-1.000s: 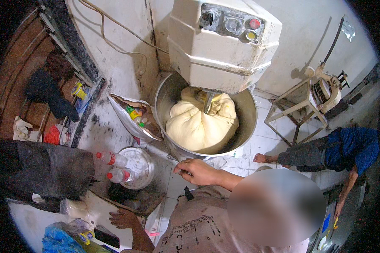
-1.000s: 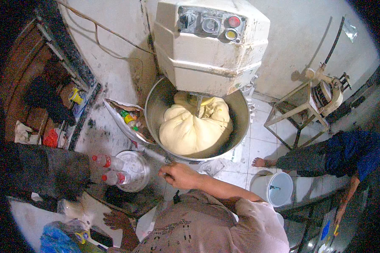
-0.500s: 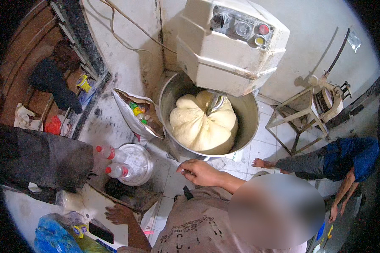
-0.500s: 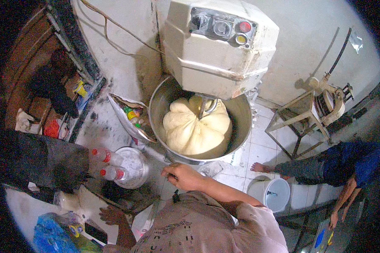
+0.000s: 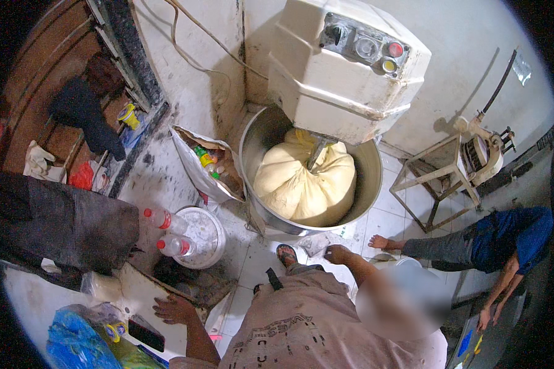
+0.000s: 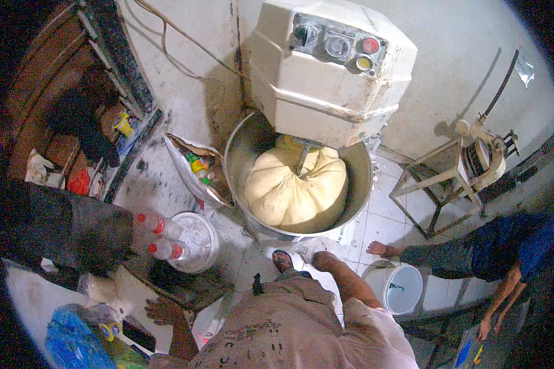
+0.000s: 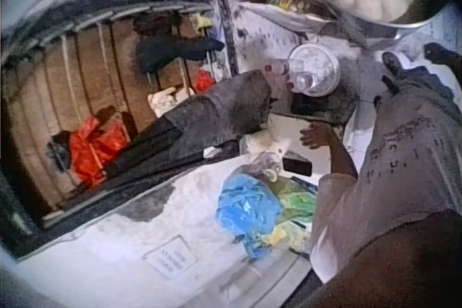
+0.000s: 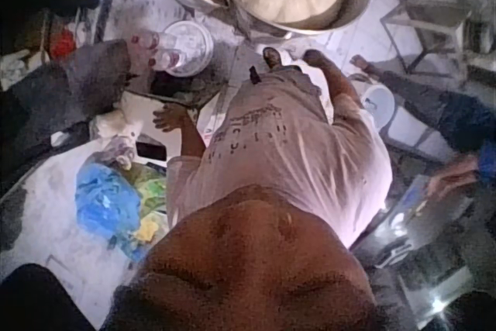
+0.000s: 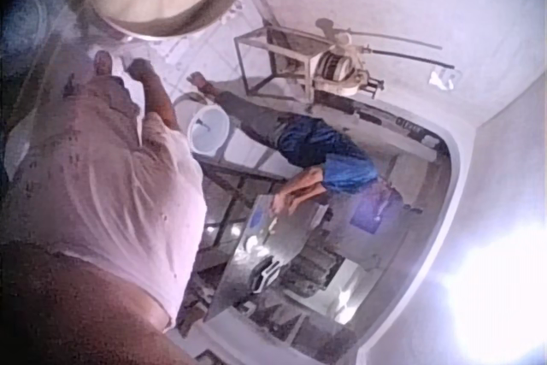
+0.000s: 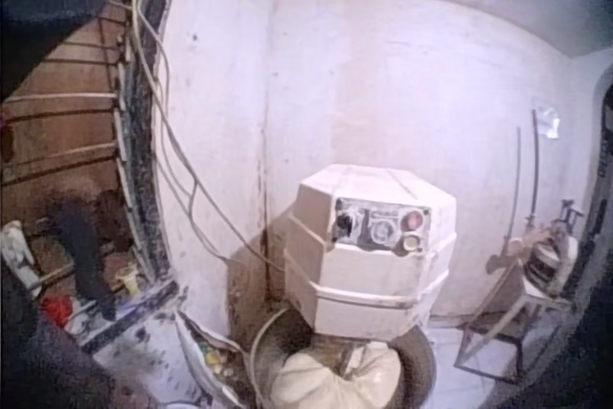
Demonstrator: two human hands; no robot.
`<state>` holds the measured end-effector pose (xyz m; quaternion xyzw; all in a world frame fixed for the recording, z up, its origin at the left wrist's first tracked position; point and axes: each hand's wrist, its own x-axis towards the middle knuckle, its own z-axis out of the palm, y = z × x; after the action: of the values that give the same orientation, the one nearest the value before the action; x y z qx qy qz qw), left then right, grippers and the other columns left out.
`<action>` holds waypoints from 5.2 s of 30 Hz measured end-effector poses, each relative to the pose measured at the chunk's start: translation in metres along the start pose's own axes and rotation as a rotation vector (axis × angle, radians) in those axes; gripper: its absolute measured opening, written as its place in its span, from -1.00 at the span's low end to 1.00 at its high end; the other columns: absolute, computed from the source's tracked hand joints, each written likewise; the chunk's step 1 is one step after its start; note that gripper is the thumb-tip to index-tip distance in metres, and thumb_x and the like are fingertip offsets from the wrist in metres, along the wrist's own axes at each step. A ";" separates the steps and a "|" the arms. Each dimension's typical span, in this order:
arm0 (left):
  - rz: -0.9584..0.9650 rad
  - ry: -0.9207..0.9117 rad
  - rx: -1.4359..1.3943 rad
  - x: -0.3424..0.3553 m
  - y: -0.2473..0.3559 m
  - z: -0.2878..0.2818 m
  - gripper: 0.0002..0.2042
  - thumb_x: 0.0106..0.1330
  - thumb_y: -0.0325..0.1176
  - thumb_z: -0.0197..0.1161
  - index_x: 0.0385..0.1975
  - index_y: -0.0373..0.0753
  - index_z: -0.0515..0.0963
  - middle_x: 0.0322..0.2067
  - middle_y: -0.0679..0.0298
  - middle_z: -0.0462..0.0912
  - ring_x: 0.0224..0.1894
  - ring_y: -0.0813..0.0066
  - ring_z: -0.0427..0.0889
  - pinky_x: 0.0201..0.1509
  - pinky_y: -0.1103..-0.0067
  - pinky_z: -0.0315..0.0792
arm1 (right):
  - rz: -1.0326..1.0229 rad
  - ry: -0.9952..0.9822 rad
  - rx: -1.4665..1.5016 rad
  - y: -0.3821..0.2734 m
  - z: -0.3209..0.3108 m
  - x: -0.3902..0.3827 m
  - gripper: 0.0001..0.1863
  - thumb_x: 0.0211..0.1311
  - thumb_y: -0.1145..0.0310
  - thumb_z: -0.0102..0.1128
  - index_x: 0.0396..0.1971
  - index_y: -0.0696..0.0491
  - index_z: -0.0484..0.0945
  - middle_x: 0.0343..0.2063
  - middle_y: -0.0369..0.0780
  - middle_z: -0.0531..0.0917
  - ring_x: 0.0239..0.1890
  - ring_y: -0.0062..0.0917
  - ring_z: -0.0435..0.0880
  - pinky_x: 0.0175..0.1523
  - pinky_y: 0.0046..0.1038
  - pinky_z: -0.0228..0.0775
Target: The person uses a large commercial mixer to knead dough, occasionally touching the dough by hand and adding yellow seasoning from a container.
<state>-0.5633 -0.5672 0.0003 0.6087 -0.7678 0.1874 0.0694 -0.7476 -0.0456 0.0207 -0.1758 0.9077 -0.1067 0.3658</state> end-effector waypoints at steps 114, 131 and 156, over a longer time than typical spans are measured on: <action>-0.019 -0.802 -0.116 0.040 0.014 -0.036 0.06 -0.07 0.41 -0.04 0.23 -0.06 -0.52 0.23 -0.02 -0.64 0.26 -0.18 -0.56 0.15 -0.14 -0.29 | 0.336 0.150 0.439 0.049 0.047 -0.030 -0.70 0.04 0.21 -0.12 -0.45 0.10 0.54 -0.32 -0.05 0.57 -0.25 -0.15 0.54 -0.12 -0.24 0.38; -0.038 -0.803 -0.141 0.039 0.014 -0.043 0.05 -0.06 0.39 -0.02 0.24 -0.04 -0.50 0.24 -0.01 -0.61 0.27 -0.16 -0.53 0.16 -0.14 -0.30 | 0.254 0.219 0.408 0.051 0.040 -0.027 -0.70 0.04 0.25 0.02 -0.39 0.20 0.54 -0.60 -0.12 0.62 -0.51 -0.46 0.63 -0.31 -0.43 0.45; -0.006 -0.766 -0.058 0.042 0.007 -0.025 0.04 -0.06 0.44 -0.11 0.23 -0.06 -0.50 0.24 -0.03 -0.59 0.26 -0.20 -0.51 0.13 -0.15 -0.22 | 0.168 0.189 0.303 0.051 0.042 -0.026 -0.67 0.04 0.20 -0.01 -0.44 0.18 0.55 -0.62 -0.15 0.62 -0.53 -0.44 0.62 -0.32 -0.42 0.44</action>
<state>-0.5834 -0.5949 0.0363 0.6346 -0.7414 -0.0755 -0.2049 -0.7132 0.0088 -0.0098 -0.0315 0.9230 -0.2273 0.3089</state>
